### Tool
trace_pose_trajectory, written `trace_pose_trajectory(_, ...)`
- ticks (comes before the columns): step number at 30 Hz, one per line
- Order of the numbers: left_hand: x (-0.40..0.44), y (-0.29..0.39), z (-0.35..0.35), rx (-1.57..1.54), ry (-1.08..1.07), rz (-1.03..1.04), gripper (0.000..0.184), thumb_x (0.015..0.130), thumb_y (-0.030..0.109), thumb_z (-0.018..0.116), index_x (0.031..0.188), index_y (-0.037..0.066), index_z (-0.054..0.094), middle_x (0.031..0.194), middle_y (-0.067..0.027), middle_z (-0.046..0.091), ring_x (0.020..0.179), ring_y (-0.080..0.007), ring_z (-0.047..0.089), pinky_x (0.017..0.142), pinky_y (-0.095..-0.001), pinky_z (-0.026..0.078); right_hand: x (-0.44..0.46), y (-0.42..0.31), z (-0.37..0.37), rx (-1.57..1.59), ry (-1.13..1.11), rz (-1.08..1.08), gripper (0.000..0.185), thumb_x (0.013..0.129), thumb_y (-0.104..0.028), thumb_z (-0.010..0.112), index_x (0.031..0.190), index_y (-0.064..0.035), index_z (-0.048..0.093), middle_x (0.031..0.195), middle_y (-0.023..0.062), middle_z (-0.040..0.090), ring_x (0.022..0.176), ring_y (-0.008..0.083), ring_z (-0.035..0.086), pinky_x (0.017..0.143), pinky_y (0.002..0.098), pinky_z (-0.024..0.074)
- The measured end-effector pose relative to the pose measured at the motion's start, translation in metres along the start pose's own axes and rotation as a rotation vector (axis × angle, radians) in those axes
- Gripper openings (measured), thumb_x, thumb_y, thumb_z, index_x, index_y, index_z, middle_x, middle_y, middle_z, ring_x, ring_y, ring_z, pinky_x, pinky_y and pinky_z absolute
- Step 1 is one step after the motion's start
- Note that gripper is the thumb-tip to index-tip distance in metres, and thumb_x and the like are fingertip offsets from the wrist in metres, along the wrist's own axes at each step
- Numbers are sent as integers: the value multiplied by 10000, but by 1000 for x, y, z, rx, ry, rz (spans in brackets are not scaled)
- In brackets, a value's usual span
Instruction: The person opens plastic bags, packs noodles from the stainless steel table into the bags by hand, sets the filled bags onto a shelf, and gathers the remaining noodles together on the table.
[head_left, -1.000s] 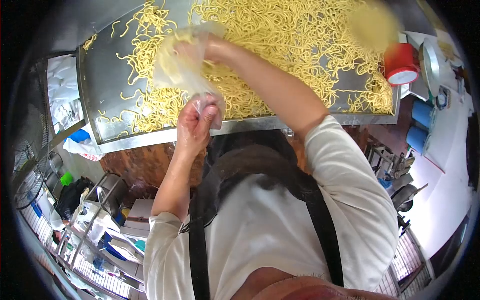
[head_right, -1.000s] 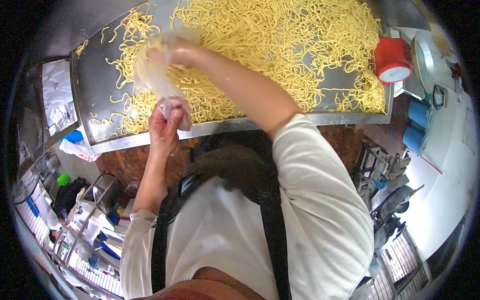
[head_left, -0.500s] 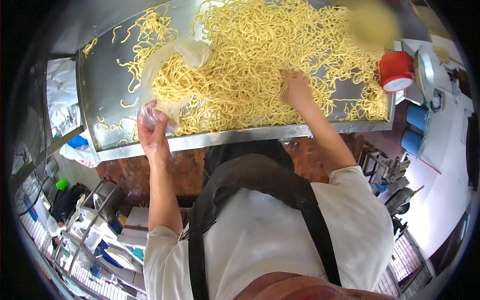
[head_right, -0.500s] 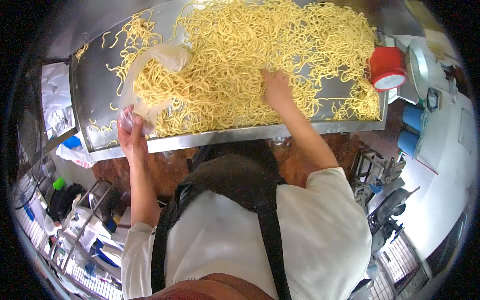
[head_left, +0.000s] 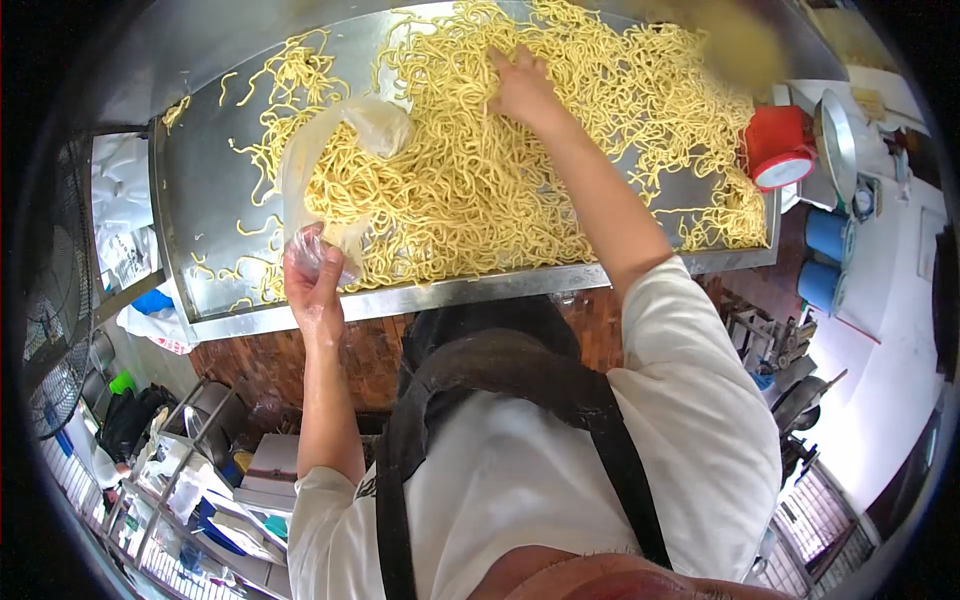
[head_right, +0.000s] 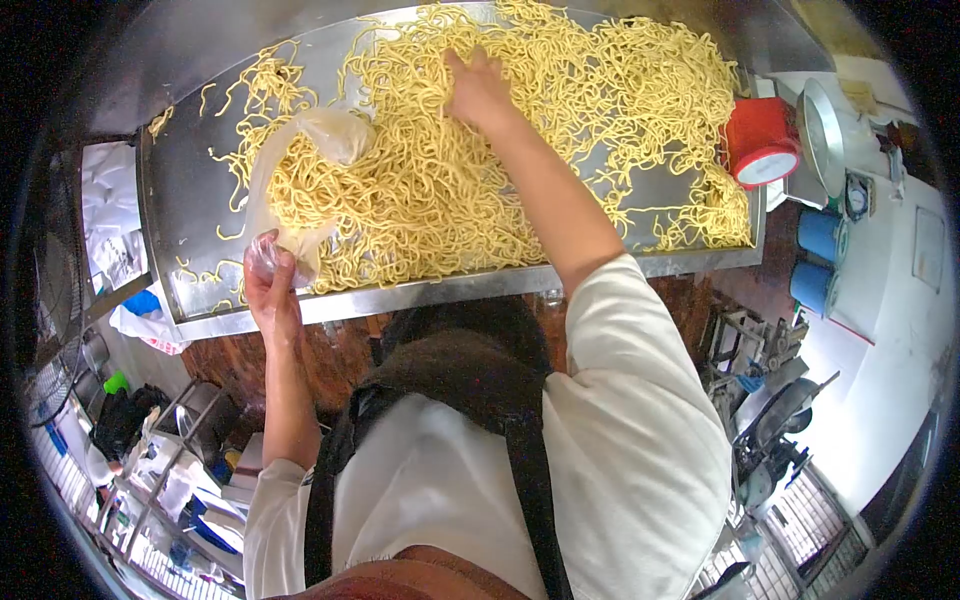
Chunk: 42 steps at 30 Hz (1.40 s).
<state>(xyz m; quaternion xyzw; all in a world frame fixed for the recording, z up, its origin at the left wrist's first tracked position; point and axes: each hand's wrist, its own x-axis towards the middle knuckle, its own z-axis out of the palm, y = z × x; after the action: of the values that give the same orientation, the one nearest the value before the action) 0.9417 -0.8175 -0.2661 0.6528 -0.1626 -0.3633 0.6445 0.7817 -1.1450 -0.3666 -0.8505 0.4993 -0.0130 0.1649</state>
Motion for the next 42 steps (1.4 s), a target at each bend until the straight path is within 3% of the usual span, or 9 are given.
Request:
trace_pose_trajectory(10, -1, -12, -12, 4, 21, -20, 374, 897, 113, 691, 1230, 24, 546, 906, 9, 571, 821, -84, 531, 772, -233, 446, -70, 24, 3, 250, -342, -270, 603, 734, 20, 702, 1304, -126, 566, 1401, 185, 444, 1345, 374, 394, 1103, 442, 389)
trace_pose_trajectory(13, 2, -11, -8, 23, 39, -22, 373, 901, 124, 689, 1232, 25, 546, 894, 14, 570, 809, -83, 532, 766, -231, 442, -109, 20, -7, 54, -241, -435, 553, 780, -43, 705, 1307, -118, 559, 1344, 199, 502, 1267, 365, 478, 1048, 406, 437)
trace_pose_trajectory(17, 6, -11, -6, -4, 12, -5, 362, 904, 124, 685, 1226, 26, 551, 897, 13, 569, 816, -83, 531, 762, -233, 440, -118, 38, -2, 235, -118, -314, 455, 842, -110, 676, 1284, -116, 568, 1306, 214, 534, 1090, 361, 581, 942, 393, 473)
trace_pose_trajectory(19, 6, -9, -3, -12, 9, -15, 355, 904, 120, 684, 1221, 26, 554, 898, 14, 569, 818, -82, 529, 762, -235, 439, -99, 39, 7, 413, -130, -139, 451, 877, -176, 657, 1307, -95, 548, 1264, 232, 556, 1091, 387, 575, 914, 425, 477)
trace_pose_trajectory(25, 3, -19, -6, -3, -10, -23, 380, 899, 126, 687, 1231, 8, 545, 918, 8, 576, 829, -81, 530, 758, -224, 416, -110, -10, -27, 625, -340, -215, 529, 853, -77, 637, 1362, -133, 507, 1377, 243, 482, 1145, 336, 569, 953, 369, 471)
trace_pose_trajectory(31, 0, -17, -8, 15, -8, -26, 327, 907, 117, 676, 1203, 32, 566, 907, 9, 576, 835, -84, 533, 776, -237, 438, -88, 28, 19, -44, -167, -254, 819, 728, -66, 702, 1459, -234, 374, 1477, 245, 335, 1217, 428, 471, 987, 436, 468)
trace_pose_trajectory(34, 0, -19, -6, 39, -21, -14, 325, 906, 108, 672, 1206, 39, 567, 917, 3, 582, 851, -85, 537, 783, -240, 441, -86, -1, 27, 64, -274, -299, 823, 677, -64, 716, 1428, -222, 419, 1436, 218, 395, 1221, 464, 445, 988, 478, 463)
trace_pose_trajectory(35, 0, -17, -2, 34, -21, -4, 325, 907, 105, 671, 1207, 41, 566, 911, 5, 584, 834, -84, 539, 761, -236, 445, -88, -10, 28, 81, -276, -278, 721, 666, -48, 699, 1349, -188, 514, 1332, 174, 511, 1166, 400, 515, 958, 446, 479)
trace_pose_trajectory(42, -25, 11, 26, 83, -174, -63, 342, 906, 41, 648, 1231, 59, 543, 811, 28, 567, 653, -47, 497, 557, -201, 414, -88, -43, 45, 497, -531, -425, 542, 718, -46, 667, 1249, -131, 601, 1135, 163, 654, 1001, 321, 636, 854, 362, 507)
